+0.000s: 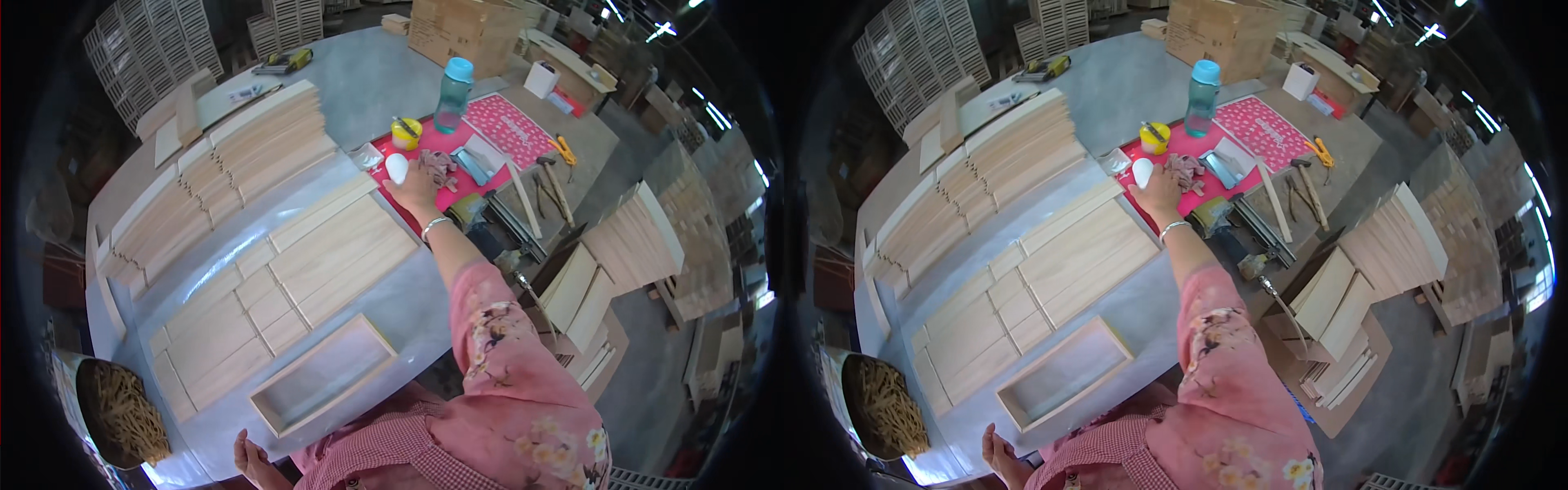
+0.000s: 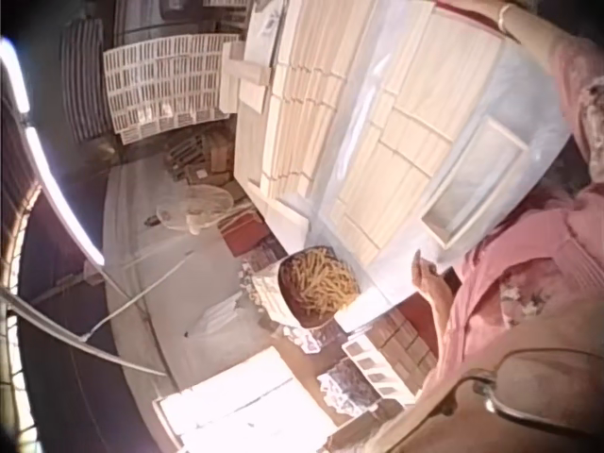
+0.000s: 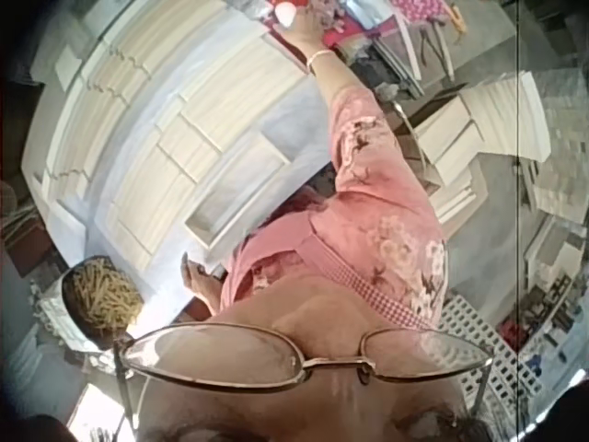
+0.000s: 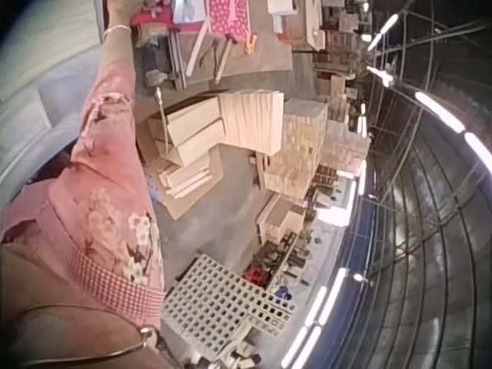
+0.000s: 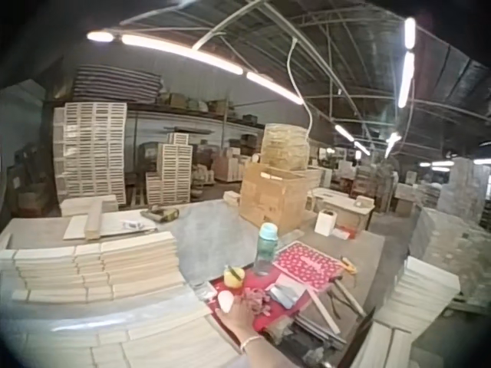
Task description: Assemble wooden frames or boxes by applying glue to wooden slats and securing them with a pneumatic nail gun.
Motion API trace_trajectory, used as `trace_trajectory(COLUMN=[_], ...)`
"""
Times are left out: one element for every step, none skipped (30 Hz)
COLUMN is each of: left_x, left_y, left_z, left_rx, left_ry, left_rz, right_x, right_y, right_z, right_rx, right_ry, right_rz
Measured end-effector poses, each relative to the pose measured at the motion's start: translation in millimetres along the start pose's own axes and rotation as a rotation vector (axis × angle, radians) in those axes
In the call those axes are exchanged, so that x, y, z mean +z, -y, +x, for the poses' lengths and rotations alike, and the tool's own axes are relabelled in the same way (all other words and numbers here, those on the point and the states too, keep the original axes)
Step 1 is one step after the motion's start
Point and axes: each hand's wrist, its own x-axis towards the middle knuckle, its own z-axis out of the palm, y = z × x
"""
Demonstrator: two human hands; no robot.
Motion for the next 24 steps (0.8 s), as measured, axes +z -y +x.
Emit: trace_trajectory(left_x=[-4, 0, 7, 14, 19, 23, 26, 30, 34, 37, 45, 45, 40, 39, 40, 41, 41, 40, 40, 38, 36, 34, 31, 28], left_y=[-3, -6, -7, -8, -9, -11, -13, -13, -11, -8, -6, -3, 3, 6, 8, 8, 9, 10, 10, 11, 12, 13, 15, 18], left_z=[5, 3, -2, -8, -15, -18, -18, -19, -20, -22, -19, -13, -6, -5, -3, -3, -2, -3, -3, -3, -5, -6, -7, -10], left_rx=[-0.173, -0.165, -0.112, -0.06, -0.01, 0.039, 0.041, 0.079, 0.117, 0.153, 0.193, 0.193, 0.188, 0.182, 0.208, 0.234, 0.227, 0.218, 0.211, 0.205, 0.2, 0.198, 0.229, 0.257], left_ry=[0.099, 0.108, 0.081, 0.056, 0.026, -0.003, 0.005, 0.011, 0.018, 0.024, 0.058, 0.145, 0.213, 0.211, 0.181, 0.157, 0.159, 0.16, 0.169, 0.17, 0.17, 0.17, 0.16, 0.15], left_rz=[0.111, 0.114, 0.043, -0.028, -0.099, -0.171, -0.166, -0.18, -0.195, -0.209, -0.22, -0.212, -0.208, -0.21, -0.128, -0.044, -0.043, -0.046, -0.049, -0.053, -0.059, -0.06, -0.082, -0.104], right_x=[5, 6, 6, 6, 4, 1, -3, -15, -27, -40, -65, -96, -118, -126, -130, -136, -144, -150, -155, -155, -156, -156, -156, -158], right_y=[0, 0, 0, -2, -1, -2, -6, 2, 10, 18, 17, 25, 38, 43, 47, 52, 58, 65, 69, 75, 80, 85, 90, 96], right_z=[2, 2, 1, -1, -5, -10, -17, -26, -38, -51, -63, -82, -103, -121, -138, -155, -173, -191, -208, -223, -237, -249, -260, -269], right_rx=[0.078, 0.087, 0.104, 0.121, 0.134, 0.148, 0.155, 0.134, 0.112, 0.089, 0.073, 0.143, 0.209, 0.209, 0.196, 0.186, 0.173, 0.158, 0.162, 0.08, -0.002, -0.014, -0.026, -0.027], right_ry=[0.095, 0.087, 0.015, -0.058, -0.126, -0.195, -0.201, -0.219, -0.236, -0.251, -0.29, -0.232, -0.151, -0.145, -0.063, 0.015, 0.075, 0.137, 0.135, 0.167, 0.199, 0.273, 0.348, 0.352], right_rz=[0.032, 0.032, 0.123, 0.212, 0.304, 0.393, 0.39, 0.564, 0.737, 0.91, 1.067, 1.235, 1.409, 1.405, 1.432, 1.455, 1.462, 1.468, 1.46, 1.408, 1.355, 1.371, 1.387, 1.384])
